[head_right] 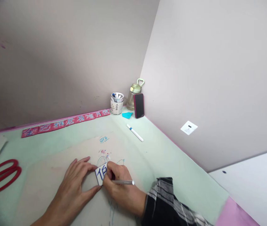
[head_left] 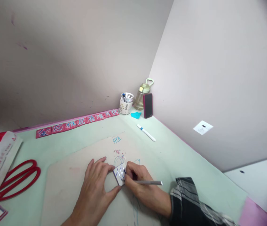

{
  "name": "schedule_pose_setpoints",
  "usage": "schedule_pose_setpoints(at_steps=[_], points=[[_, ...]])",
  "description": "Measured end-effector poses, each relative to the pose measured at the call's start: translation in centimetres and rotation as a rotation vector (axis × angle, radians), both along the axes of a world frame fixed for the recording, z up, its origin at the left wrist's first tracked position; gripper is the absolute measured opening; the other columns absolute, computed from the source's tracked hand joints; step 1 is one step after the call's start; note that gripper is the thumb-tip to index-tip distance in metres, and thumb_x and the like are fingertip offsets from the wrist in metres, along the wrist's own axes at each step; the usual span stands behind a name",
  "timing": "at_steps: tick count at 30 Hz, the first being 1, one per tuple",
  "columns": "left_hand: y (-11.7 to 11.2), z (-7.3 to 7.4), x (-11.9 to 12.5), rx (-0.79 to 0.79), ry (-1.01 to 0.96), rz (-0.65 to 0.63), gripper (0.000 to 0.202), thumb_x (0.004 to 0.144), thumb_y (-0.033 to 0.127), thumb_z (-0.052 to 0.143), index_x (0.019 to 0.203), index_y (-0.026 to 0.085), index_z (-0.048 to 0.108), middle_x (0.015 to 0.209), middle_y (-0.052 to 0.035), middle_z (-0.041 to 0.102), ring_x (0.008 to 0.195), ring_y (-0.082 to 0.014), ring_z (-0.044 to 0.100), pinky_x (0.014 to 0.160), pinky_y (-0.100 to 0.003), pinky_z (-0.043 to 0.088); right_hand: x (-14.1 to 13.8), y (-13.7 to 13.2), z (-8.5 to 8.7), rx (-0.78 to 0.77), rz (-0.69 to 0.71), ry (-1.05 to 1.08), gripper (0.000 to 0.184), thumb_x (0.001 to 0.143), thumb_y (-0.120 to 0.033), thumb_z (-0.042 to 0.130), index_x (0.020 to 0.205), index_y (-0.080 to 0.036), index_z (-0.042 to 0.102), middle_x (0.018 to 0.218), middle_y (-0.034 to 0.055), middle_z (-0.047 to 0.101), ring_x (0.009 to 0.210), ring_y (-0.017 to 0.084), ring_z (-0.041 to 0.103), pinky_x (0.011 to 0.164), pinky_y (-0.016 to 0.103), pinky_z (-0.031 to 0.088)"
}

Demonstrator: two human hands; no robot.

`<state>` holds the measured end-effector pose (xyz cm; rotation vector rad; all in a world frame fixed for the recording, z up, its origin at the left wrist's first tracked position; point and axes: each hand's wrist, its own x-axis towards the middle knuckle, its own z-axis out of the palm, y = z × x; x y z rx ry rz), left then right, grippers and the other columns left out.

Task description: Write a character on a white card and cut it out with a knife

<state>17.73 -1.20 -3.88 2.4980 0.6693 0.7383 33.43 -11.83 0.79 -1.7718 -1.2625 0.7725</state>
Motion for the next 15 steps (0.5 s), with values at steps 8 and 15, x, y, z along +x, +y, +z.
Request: schedule_pose_setpoints(at_steps=[8,15], points=[[0.09,-0.29,-0.02,-0.006,0.012,-0.006,0.039,0.072,0.024,0.076,0.104,0.029,0.054,0.106,-0.0007,0.068,0.127,-0.0327,0.054,0.113,-0.065,0.029,0.01,-0.14,-0.33,-0.003,-0.005,-0.003,0.027,0.085,-0.014,0.050,0.066,-0.022,0.032,0.061,-0.0075,0.033,0.057,0.011,0.029,0.053,0.027,0.023],[0.17,-0.03,-0.09,-0.024,0.041,0.025,0.037,0.070,0.029,0.080,0.090,0.027,0.049,0.100,-0.0018,0.065,0.127,-0.0332,0.052,0.115,-0.063,0.026,0.64,0.04,-0.36,0.029,0.019,0.006,0.027,0.083,-0.012,0.050,0.065,-0.022,0.032,0.060,-0.0078,0.032,0.057,0.010,0.028,0.053,0.026,0.023]])
